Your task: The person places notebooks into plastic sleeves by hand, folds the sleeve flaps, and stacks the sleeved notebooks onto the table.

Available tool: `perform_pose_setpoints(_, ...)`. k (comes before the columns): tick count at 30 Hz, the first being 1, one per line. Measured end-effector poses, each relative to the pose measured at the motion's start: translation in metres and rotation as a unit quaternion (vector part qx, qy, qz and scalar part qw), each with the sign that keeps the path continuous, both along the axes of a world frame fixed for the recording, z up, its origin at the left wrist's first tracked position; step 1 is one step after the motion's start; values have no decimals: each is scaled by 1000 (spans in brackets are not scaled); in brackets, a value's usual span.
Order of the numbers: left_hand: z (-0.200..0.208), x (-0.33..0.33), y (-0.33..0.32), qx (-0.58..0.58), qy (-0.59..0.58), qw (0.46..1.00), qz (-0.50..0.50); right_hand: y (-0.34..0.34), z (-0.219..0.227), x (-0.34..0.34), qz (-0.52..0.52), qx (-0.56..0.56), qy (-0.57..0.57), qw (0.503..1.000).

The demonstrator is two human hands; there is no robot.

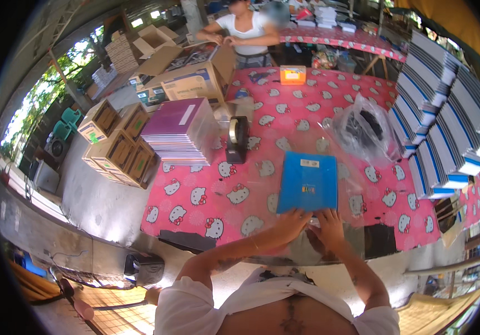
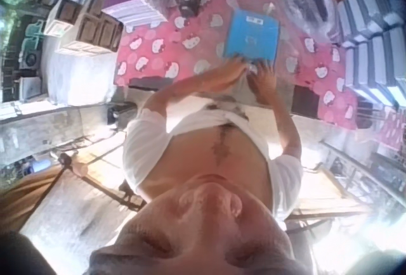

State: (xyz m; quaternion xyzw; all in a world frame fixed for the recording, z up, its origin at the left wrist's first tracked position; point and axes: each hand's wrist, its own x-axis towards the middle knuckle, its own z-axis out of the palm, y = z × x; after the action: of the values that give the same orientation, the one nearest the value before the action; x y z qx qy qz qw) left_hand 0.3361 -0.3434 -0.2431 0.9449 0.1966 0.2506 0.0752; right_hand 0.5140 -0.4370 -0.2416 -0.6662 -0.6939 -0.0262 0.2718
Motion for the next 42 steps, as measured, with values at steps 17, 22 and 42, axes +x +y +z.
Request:
perform_pose_setpoints(17, -22, -51, -9, -521, -231, 771, 284, -32, -50, 13, -212, -7, 568, 795)
perform_pose_setpoints(22, -12, -52, -4, 10, 28, 998, 63, -28, -30, 7, -39, 96, -67, 992)
perform_pose_setpoints(42, -6, -11, 23, -46, 6, 996, -72, -38, -9, -41, -140, -18, 2, 990)
